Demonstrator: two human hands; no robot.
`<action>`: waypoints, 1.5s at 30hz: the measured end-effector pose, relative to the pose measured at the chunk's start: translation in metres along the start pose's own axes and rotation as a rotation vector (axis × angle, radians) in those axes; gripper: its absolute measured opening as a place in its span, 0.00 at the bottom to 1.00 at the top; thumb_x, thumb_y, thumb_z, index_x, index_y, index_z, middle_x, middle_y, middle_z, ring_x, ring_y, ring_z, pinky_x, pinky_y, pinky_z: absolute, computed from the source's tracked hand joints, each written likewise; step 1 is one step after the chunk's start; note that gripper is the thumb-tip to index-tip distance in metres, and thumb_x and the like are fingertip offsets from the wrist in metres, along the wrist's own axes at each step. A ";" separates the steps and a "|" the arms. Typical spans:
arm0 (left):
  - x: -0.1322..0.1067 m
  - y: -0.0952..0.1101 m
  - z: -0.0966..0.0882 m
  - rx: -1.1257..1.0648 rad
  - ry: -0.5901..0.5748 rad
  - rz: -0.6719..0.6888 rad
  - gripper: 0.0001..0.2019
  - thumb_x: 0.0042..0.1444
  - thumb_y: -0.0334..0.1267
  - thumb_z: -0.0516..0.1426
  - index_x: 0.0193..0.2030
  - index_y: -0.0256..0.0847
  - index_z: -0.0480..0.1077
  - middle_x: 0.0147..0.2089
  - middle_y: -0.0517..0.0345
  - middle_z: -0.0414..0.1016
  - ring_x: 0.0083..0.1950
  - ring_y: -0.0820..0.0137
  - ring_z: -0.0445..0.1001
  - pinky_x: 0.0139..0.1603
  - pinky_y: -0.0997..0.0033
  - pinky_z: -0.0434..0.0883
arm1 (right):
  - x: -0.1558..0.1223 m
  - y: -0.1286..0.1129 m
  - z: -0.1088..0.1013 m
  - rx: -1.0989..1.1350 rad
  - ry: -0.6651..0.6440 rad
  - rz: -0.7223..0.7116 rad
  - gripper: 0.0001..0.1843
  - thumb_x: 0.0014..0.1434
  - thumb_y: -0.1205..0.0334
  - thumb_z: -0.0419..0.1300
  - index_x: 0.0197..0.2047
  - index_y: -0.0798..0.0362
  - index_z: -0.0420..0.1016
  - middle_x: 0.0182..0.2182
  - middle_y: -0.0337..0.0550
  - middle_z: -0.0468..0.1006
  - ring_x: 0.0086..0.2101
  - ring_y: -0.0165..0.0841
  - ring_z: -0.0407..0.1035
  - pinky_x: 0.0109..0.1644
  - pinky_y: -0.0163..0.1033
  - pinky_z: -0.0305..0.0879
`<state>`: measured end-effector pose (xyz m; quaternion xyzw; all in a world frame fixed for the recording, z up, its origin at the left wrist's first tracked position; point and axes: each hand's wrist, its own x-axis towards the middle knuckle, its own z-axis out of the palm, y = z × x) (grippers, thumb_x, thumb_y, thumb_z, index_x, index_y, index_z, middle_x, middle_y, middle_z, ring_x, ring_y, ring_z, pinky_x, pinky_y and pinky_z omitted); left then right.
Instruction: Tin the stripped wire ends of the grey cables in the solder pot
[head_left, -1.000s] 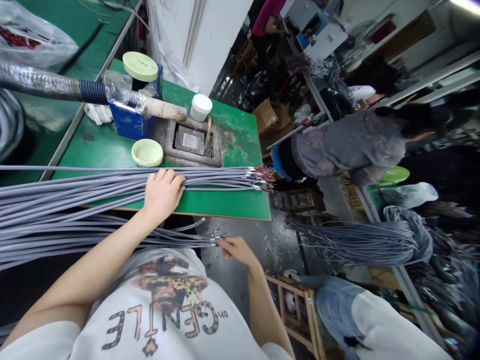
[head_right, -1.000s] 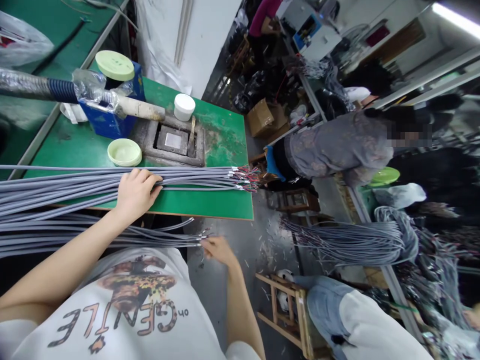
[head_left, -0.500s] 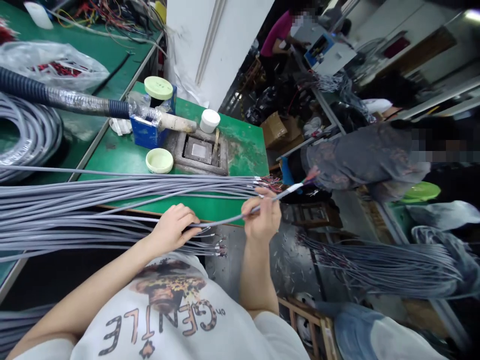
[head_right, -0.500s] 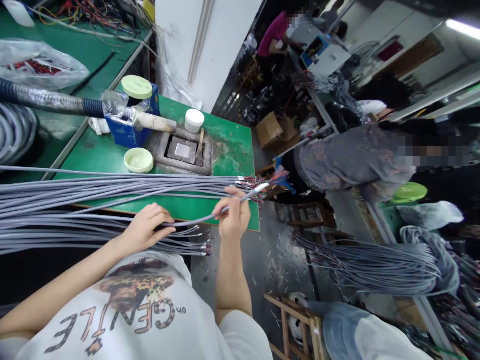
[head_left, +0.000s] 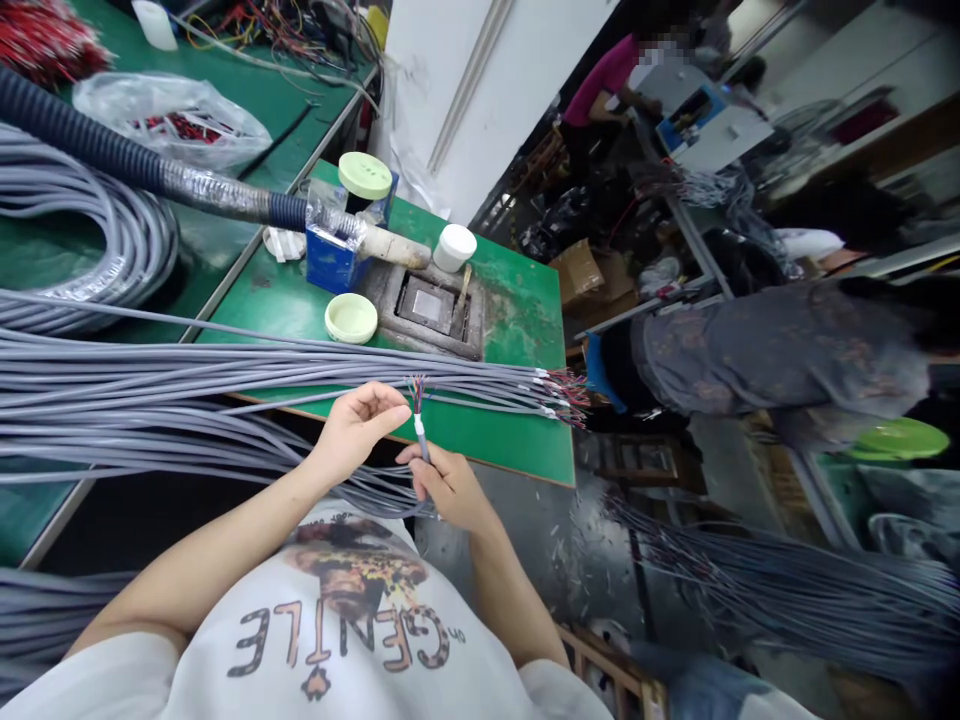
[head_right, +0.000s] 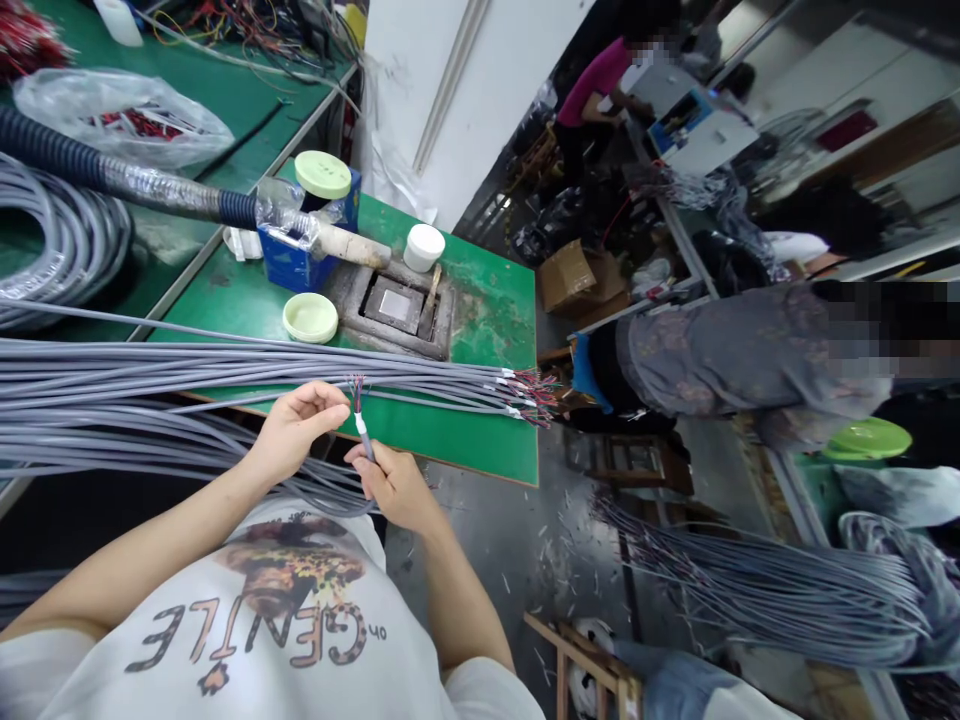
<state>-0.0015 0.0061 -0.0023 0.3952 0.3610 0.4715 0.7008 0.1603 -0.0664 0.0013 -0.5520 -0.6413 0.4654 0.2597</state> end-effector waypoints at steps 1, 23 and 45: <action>0.000 0.001 0.001 0.008 0.026 0.022 0.14 0.41 0.45 0.68 0.28 0.38 0.72 0.25 0.62 0.72 0.26 0.77 0.67 0.30 0.75 0.67 | 0.000 0.000 0.000 0.002 -0.002 0.005 0.17 0.66 0.52 0.47 0.43 0.53 0.71 0.17 0.32 0.68 0.20 0.26 0.63 0.29 0.32 0.60; 0.006 -0.003 -0.002 -0.094 -0.006 -0.030 0.12 0.45 0.41 0.65 0.26 0.37 0.68 0.22 0.62 0.72 0.23 0.78 0.66 0.26 0.78 0.65 | 0.012 0.000 0.002 0.124 0.123 -0.014 0.21 0.60 0.52 0.56 0.52 0.54 0.71 0.22 0.36 0.73 0.24 0.28 0.67 0.32 0.34 0.64; -0.004 -0.028 0.014 -0.192 0.084 0.074 0.15 0.46 0.46 0.65 0.27 0.38 0.67 0.22 0.64 0.68 0.24 0.77 0.65 0.28 0.76 0.64 | 0.051 -0.026 0.004 0.169 0.629 -0.198 0.14 0.55 0.57 0.62 0.21 0.54 0.69 0.22 0.37 0.68 0.25 0.27 0.62 0.28 0.34 0.60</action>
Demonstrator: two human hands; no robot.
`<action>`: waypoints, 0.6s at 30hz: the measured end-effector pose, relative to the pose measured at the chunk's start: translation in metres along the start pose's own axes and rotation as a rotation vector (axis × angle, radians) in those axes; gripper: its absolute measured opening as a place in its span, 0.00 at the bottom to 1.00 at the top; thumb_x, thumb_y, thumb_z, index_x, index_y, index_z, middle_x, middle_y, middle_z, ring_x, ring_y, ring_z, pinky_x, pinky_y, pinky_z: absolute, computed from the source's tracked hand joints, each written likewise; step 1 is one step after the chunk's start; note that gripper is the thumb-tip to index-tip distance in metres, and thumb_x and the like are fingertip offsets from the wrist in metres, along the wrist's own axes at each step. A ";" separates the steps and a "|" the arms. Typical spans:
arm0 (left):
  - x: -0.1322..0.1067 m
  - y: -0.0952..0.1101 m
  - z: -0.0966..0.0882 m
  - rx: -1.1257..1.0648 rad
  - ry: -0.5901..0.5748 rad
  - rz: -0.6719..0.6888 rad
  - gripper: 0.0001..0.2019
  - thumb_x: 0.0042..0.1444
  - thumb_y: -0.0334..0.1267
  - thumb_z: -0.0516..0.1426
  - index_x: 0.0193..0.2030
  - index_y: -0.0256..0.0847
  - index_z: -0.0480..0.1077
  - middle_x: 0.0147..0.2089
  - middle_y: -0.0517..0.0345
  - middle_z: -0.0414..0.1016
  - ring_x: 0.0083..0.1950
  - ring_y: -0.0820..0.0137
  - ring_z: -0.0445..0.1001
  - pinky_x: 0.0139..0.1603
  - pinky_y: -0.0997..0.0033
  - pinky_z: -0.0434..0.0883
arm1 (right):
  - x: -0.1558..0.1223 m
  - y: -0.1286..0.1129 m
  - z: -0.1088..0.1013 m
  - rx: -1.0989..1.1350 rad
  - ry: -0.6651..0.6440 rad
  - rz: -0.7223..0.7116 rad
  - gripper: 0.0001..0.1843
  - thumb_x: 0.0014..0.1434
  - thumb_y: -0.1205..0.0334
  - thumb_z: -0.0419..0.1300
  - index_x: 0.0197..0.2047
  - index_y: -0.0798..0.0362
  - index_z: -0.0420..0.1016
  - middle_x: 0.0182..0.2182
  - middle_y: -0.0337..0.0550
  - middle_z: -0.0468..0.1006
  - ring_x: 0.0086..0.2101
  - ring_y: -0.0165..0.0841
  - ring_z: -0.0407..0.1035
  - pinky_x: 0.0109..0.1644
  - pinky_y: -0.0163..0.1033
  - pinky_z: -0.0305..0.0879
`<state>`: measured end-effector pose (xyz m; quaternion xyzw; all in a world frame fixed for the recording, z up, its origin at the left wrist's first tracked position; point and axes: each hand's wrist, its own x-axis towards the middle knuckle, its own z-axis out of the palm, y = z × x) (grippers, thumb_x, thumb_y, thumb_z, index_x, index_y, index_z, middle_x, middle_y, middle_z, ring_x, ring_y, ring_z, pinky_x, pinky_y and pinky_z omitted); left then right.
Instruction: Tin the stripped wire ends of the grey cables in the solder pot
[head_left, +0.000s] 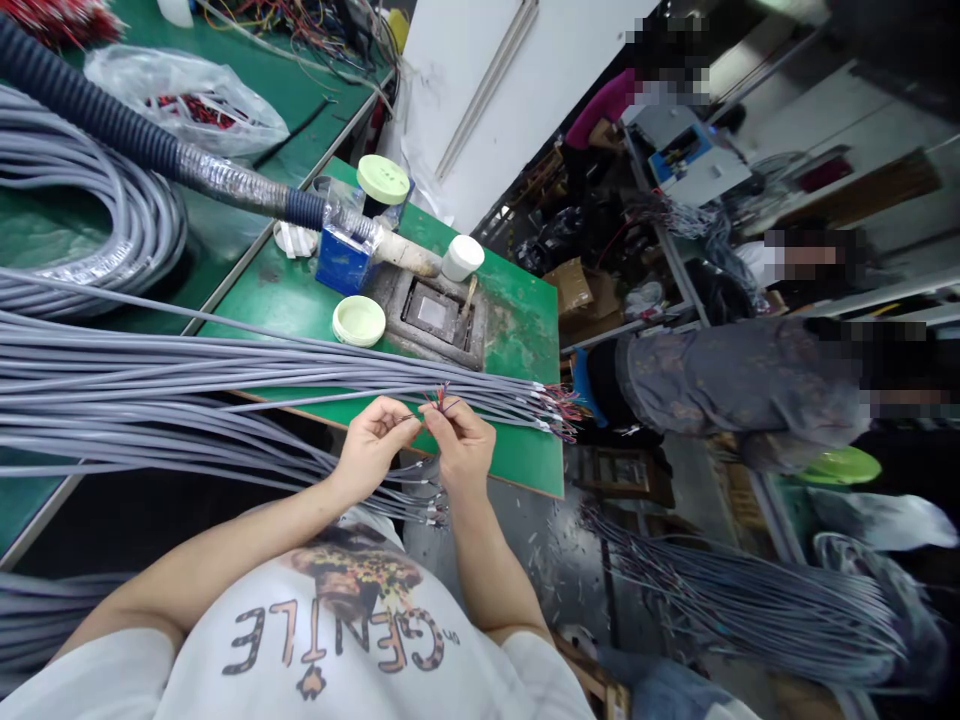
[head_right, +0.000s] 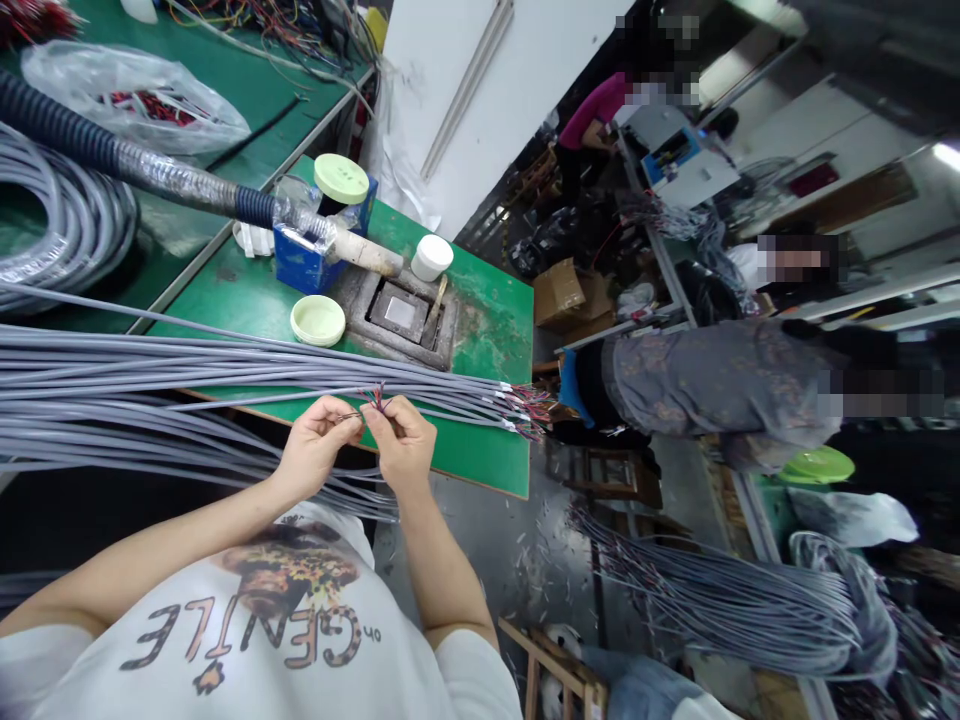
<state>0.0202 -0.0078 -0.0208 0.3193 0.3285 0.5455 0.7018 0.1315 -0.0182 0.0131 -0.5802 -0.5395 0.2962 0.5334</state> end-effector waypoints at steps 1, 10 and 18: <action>0.001 0.001 -0.001 0.005 0.000 0.000 0.15 0.45 0.47 0.65 0.27 0.38 0.67 0.22 0.64 0.68 0.24 0.77 0.65 0.28 0.76 0.64 | 0.001 0.000 0.001 -0.014 -0.007 0.006 0.14 0.55 0.57 0.62 0.21 0.54 0.69 0.22 0.37 0.67 0.24 0.27 0.61 0.28 0.34 0.60; 0.011 0.009 -0.018 0.225 -0.043 0.153 0.11 0.49 0.42 0.64 0.29 0.38 0.69 0.25 0.64 0.67 0.27 0.76 0.63 0.30 0.76 0.64 | 0.011 -0.001 0.002 -0.099 -0.063 -0.031 0.14 0.55 0.56 0.62 0.22 0.53 0.69 0.22 0.36 0.67 0.25 0.28 0.61 0.30 0.35 0.60; 0.016 0.020 -0.028 0.383 -0.012 0.284 0.07 0.49 0.40 0.63 0.30 0.39 0.74 0.26 0.61 0.72 0.27 0.75 0.67 0.30 0.75 0.66 | 0.014 -0.008 0.001 -0.155 -0.166 -0.068 0.13 0.56 0.58 0.62 0.23 0.53 0.70 0.23 0.37 0.68 0.26 0.28 0.62 0.32 0.35 0.61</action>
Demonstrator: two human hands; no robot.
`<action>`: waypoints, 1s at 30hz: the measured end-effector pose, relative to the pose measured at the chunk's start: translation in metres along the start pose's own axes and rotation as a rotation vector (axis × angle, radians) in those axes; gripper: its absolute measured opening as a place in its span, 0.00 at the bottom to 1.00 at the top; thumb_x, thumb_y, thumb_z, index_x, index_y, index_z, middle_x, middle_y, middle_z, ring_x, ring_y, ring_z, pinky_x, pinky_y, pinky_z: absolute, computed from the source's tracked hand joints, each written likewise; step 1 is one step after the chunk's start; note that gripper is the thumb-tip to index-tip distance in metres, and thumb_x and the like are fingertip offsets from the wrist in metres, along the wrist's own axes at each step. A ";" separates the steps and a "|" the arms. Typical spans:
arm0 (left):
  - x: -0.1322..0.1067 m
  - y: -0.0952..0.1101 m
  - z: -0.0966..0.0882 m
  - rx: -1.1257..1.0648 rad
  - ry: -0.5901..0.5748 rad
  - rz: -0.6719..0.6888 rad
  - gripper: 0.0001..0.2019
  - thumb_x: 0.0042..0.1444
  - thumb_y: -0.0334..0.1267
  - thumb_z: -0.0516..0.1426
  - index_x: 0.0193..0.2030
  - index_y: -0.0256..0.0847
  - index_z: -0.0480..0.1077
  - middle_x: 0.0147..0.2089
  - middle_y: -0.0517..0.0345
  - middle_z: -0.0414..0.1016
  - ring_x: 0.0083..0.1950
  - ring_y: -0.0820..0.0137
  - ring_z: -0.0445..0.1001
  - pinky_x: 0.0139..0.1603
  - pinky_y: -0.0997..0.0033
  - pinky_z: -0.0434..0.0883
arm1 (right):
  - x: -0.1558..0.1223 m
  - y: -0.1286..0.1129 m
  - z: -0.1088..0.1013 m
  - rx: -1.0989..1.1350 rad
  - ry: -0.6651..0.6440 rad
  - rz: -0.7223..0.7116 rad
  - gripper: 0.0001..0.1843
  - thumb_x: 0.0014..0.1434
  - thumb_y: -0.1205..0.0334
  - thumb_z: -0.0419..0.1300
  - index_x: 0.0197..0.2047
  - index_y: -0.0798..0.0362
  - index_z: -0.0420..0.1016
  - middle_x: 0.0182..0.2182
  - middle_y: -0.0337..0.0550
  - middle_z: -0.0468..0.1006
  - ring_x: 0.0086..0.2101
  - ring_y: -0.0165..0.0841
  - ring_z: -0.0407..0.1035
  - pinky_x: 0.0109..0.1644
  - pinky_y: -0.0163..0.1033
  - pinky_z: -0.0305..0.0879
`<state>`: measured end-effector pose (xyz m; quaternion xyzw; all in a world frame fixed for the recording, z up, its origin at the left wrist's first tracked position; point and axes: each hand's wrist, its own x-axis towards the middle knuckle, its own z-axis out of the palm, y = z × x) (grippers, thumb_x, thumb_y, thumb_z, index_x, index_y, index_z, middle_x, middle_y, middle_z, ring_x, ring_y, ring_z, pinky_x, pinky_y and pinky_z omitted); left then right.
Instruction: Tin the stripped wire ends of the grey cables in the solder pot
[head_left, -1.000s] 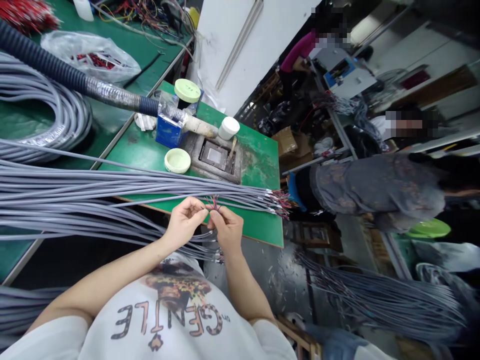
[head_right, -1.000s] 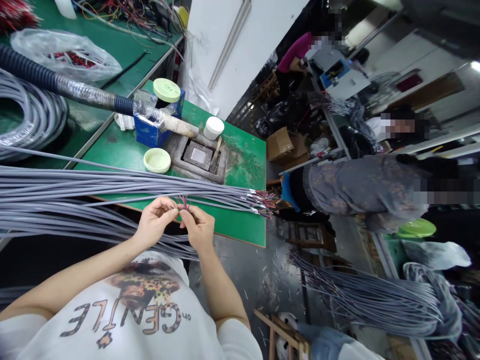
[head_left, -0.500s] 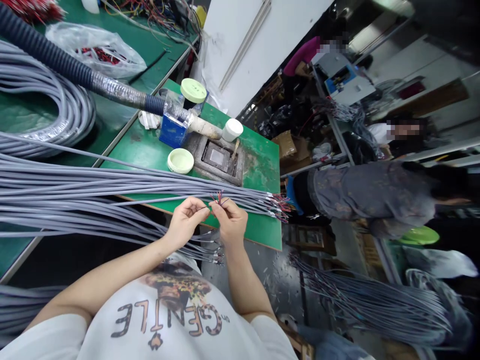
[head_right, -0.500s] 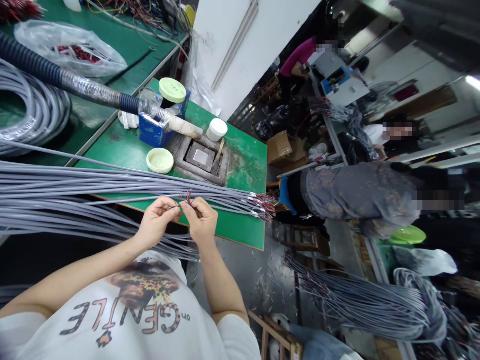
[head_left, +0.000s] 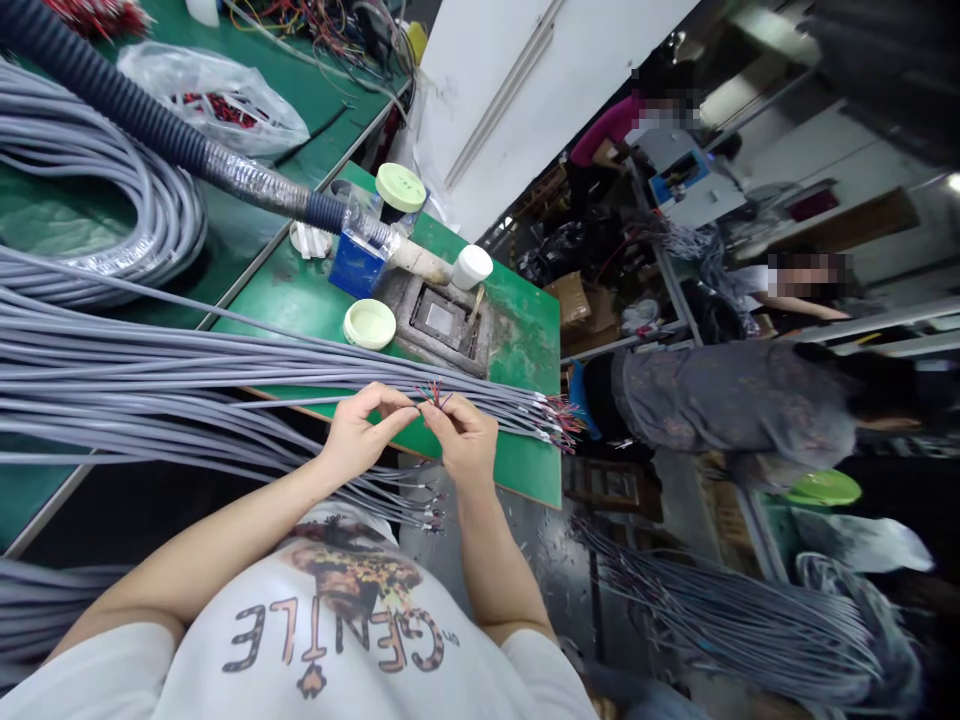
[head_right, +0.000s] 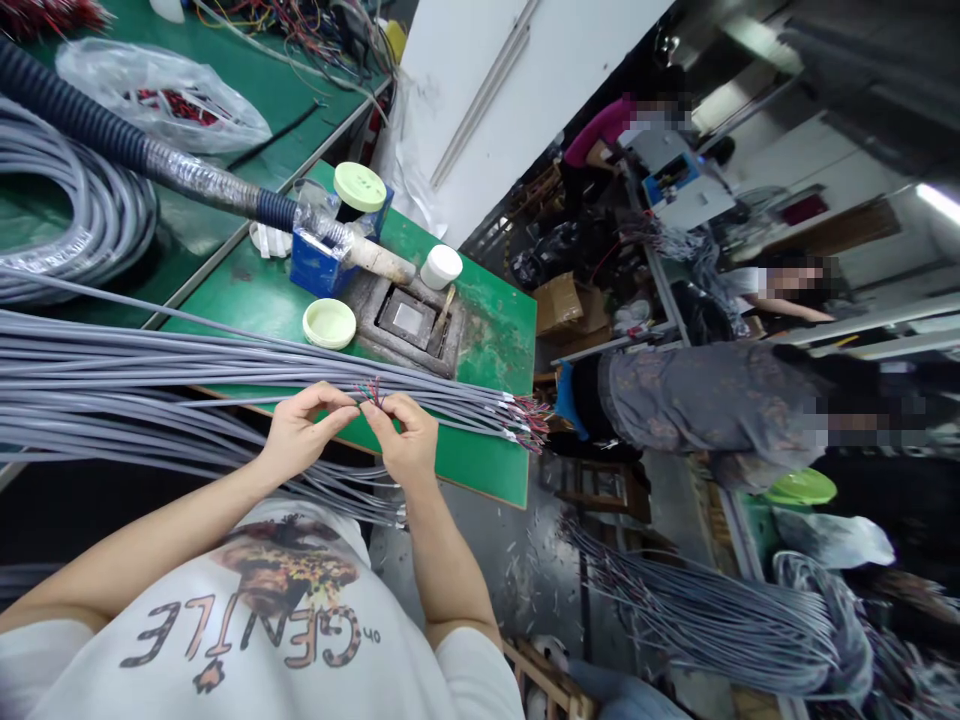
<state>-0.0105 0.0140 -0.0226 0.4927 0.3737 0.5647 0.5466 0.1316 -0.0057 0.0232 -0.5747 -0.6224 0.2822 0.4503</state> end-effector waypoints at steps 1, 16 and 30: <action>0.000 0.000 -0.001 -0.013 0.010 -0.021 0.07 0.49 0.40 0.64 0.29 0.38 0.74 0.26 0.61 0.73 0.27 0.75 0.67 0.30 0.75 0.65 | 0.000 -0.001 -0.001 -0.010 -0.032 -0.001 0.12 0.56 0.58 0.61 0.23 0.53 0.71 0.23 0.37 0.69 0.26 0.28 0.63 0.32 0.35 0.61; -0.009 0.001 0.008 -0.337 0.101 -0.238 0.13 0.41 0.43 0.67 0.23 0.37 0.71 0.23 0.61 0.74 0.26 0.74 0.70 0.31 0.73 0.69 | 0.012 -0.011 0.015 -0.009 -0.001 -0.051 0.14 0.55 0.56 0.61 0.22 0.52 0.68 0.22 0.37 0.66 0.26 0.29 0.62 0.32 0.37 0.61; 0.005 0.012 -0.019 -0.178 0.209 -0.087 0.11 0.47 0.44 0.64 0.25 0.38 0.74 0.22 0.58 0.76 0.23 0.73 0.72 0.27 0.73 0.70 | 0.032 -0.021 0.011 -0.122 -0.153 -0.144 0.14 0.55 0.59 0.61 0.20 0.53 0.69 0.19 0.35 0.63 0.22 0.26 0.56 0.27 0.34 0.54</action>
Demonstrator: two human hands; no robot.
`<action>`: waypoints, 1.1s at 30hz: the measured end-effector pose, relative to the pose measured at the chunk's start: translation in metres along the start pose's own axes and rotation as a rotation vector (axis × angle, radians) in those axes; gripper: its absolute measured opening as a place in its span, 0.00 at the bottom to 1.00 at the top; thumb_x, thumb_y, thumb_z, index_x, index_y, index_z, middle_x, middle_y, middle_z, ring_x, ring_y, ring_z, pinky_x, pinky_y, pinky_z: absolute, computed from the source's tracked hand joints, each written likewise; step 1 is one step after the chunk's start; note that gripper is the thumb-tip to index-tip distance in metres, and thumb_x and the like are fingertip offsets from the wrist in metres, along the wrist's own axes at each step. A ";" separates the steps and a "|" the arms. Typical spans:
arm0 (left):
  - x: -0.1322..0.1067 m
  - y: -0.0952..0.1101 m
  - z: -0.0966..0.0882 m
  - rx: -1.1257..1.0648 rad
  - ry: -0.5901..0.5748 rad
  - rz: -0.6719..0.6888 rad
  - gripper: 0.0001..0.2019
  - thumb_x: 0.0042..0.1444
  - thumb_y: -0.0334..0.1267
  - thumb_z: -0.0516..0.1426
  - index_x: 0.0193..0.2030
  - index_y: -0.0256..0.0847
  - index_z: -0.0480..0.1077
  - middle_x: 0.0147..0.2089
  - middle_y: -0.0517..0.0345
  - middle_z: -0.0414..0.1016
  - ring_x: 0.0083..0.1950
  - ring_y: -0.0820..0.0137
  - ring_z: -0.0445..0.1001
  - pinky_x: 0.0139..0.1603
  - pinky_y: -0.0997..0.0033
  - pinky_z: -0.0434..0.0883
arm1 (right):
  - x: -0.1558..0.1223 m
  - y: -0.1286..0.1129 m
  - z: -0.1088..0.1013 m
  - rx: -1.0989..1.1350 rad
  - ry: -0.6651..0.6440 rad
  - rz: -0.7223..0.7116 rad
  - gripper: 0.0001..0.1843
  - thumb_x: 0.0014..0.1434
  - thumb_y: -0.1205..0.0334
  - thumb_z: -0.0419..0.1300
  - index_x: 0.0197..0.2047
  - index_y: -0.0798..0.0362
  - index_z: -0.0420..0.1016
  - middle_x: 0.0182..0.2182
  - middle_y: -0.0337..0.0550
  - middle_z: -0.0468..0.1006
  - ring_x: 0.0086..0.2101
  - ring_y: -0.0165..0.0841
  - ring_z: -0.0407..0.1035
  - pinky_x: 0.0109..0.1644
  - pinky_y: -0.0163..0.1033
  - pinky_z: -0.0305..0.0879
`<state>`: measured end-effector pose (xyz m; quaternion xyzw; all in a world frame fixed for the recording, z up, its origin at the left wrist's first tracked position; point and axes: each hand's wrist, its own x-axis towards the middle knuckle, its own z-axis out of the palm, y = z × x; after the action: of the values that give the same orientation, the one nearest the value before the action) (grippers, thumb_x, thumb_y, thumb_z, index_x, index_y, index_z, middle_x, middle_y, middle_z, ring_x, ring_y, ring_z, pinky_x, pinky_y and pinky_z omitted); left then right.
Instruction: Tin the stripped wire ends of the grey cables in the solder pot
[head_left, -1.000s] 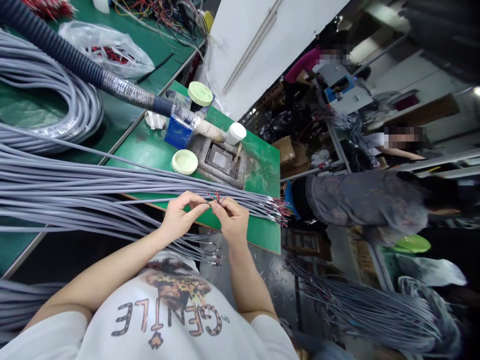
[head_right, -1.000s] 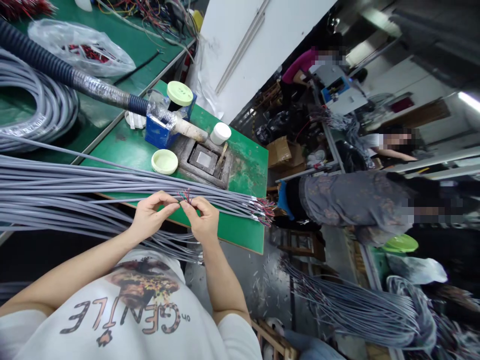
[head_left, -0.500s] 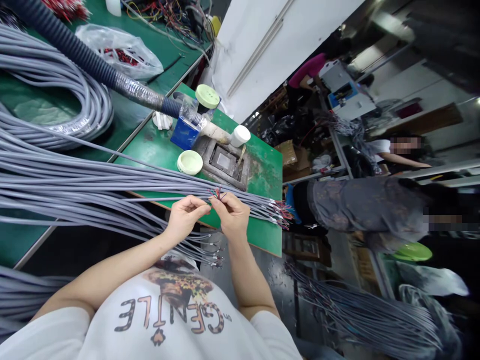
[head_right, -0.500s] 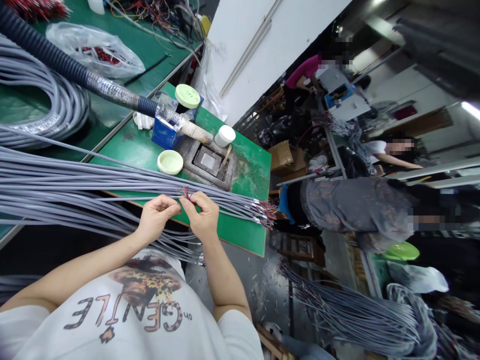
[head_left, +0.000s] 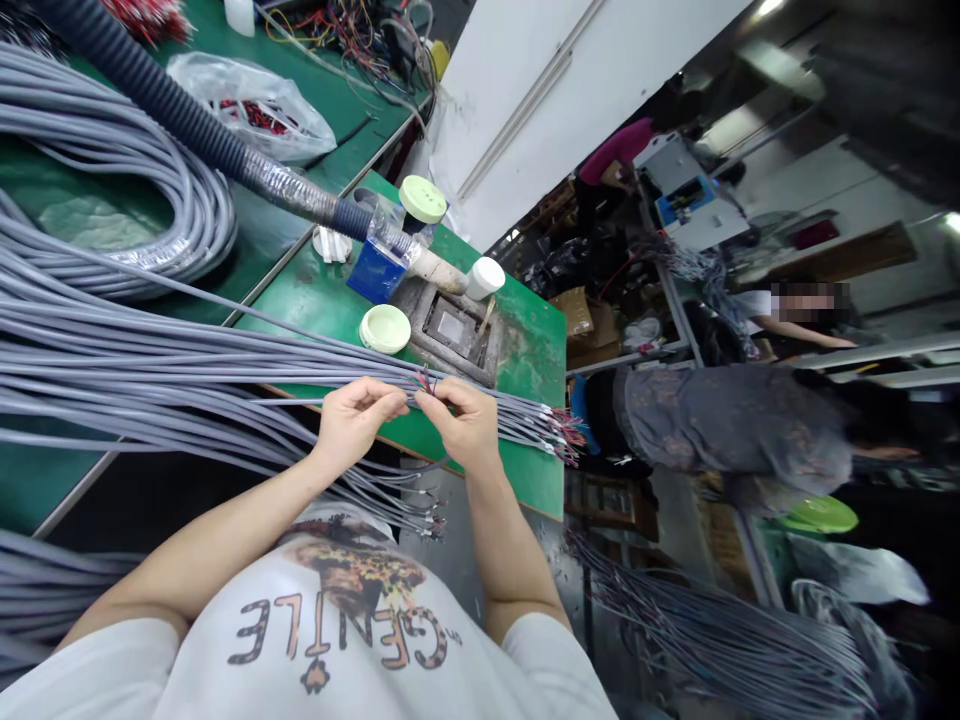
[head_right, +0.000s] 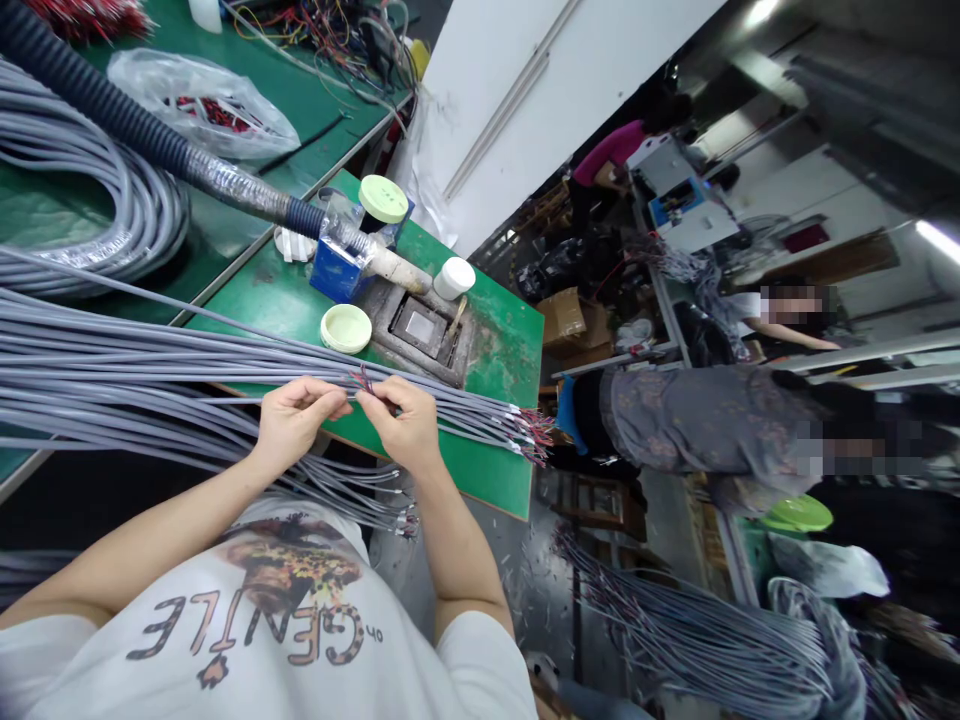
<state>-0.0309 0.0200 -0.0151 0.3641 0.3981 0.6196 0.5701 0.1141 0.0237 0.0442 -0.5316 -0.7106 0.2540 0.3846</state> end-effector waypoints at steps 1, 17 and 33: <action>0.003 0.001 -0.005 0.043 0.035 0.049 0.10 0.48 0.43 0.64 0.26 0.39 0.74 0.22 0.59 0.77 0.24 0.73 0.72 0.28 0.73 0.70 | 0.006 -0.001 -0.003 -0.015 0.019 0.001 0.15 0.55 0.59 0.61 0.20 0.53 0.68 0.19 0.35 0.62 0.22 0.26 0.56 0.27 0.35 0.54; 0.035 -0.032 -0.038 0.885 -0.144 0.625 0.08 0.57 0.42 0.58 0.31 0.44 0.75 0.28 0.55 0.77 0.33 0.66 0.70 0.37 0.66 0.60 | 0.134 0.043 0.034 -0.667 -0.403 0.122 0.11 0.51 0.62 0.57 0.22 0.56 0.76 0.18 0.36 0.66 0.25 0.28 0.60 0.29 0.34 0.49; 0.036 -0.032 -0.039 0.926 -0.155 0.667 0.07 0.57 0.41 0.58 0.31 0.44 0.75 0.29 0.55 0.77 0.32 0.67 0.69 0.36 0.66 0.59 | 0.134 0.050 -0.013 -0.871 -0.275 0.015 0.15 0.56 0.59 0.55 0.25 0.56 0.77 0.22 0.43 0.75 0.26 0.31 0.64 0.30 0.37 0.49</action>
<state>-0.0560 0.0535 -0.0602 0.7260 0.4484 0.4985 0.1528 0.1343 0.1657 0.0501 -0.6102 -0.7919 0.0028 0.0255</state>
